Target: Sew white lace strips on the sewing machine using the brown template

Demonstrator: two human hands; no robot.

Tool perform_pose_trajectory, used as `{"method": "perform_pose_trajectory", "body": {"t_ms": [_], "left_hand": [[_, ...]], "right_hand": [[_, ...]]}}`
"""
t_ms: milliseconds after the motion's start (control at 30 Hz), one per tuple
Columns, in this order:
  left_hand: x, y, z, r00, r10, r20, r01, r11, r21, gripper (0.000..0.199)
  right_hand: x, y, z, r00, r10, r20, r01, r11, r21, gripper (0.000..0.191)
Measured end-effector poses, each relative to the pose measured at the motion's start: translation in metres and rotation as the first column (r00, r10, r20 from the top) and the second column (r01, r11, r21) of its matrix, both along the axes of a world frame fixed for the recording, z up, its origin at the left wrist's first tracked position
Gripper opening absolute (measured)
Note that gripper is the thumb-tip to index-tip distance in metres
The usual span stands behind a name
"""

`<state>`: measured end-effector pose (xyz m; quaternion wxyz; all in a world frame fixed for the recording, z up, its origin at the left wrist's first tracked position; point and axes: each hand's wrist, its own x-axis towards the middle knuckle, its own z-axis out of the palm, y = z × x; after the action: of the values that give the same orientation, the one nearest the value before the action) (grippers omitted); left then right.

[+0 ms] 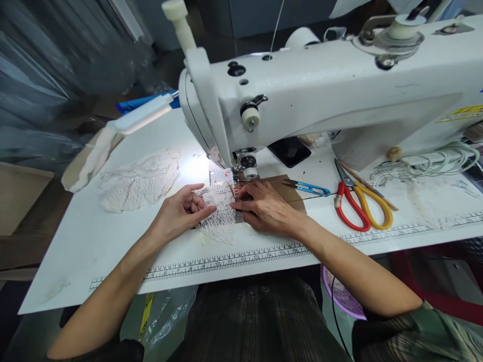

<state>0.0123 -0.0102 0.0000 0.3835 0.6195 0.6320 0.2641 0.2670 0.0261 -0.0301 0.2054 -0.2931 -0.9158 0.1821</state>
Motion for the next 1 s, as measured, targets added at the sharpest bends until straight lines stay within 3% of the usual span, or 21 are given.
{"method": "perform_pose_trajectory", "body": {"t_ms": [167,500,600,667,733,800,900,933,1000], "left_hand": [[-0.002,0.001,-0.001,1.000,-0.005,0.027,0.006,1.000,-0.026,0.058],[0.004,0.000,0.000,0.999,0.053,0.001,-0.053,0.998,-0.019,0.063],[0.004,-0.002,-0.001,0.996,0.025,-0.087,-0.021,0.998,0.052,0.059],[0.003,-0.003,-0.002,0.972,0.018,-0.236,0.029,0.981,0.192,0.049],[0.003,-0.003,-0.003,0.911,0.060,-0.407,0.120,0.908,0.402,0.033],[0.004,-0.001,-0.006,0.849,0.048,-0.527,0.301,0.775,0.555,0.020],[0.007,0.004,-0.011,0.753,-0.115,-0.648,0.578,0.585,0.569,0.017],[0.009,0.005,-0.013,0.722,-0.158,-0.673,0.629,0.554,0.545,0.017],[0.010,0.006,-0.017,0.696,-0.188,-0.693,0.660,0.548,0.514,0.021]], "right_hand": [[0.000,0.000,0.001,1.000,0.003,0.000,-0.003,1.000,-0.028,0.034],[0.000,0.000,0.000,1.000,0.017,-0.005,-0.017,0.999,-0.030,0.035],[-0.001,0.000,0.001,1.000,0.012,0.008,-0.011,0.999,-0.035,0.035],[-0.001,-0.001,0.002,1.000,0.005,0.018,-0.004,0.999,-0.035,0.034],[-0.001,-0.002,0.003,1.000,0.003,0.023,-0.002,0.999,-0.033,0.033],[-0.002,-0.003,0.004,1.000,0.005,0.027,-0.004,1.000,-0.029,0.033],[-0.001,-0.002,0.006,0.999,0.005,0.034,-0.004,1.000,-0.025,0.033],[-0.001,0.000,0.007,0.999,0.006,0.034,-0.006,1.000,-0.022,0.034],[-0.002,0.004,0.010,1.000,0.010,0.027,-0.010,1.000,-0.013,0.035]]}}
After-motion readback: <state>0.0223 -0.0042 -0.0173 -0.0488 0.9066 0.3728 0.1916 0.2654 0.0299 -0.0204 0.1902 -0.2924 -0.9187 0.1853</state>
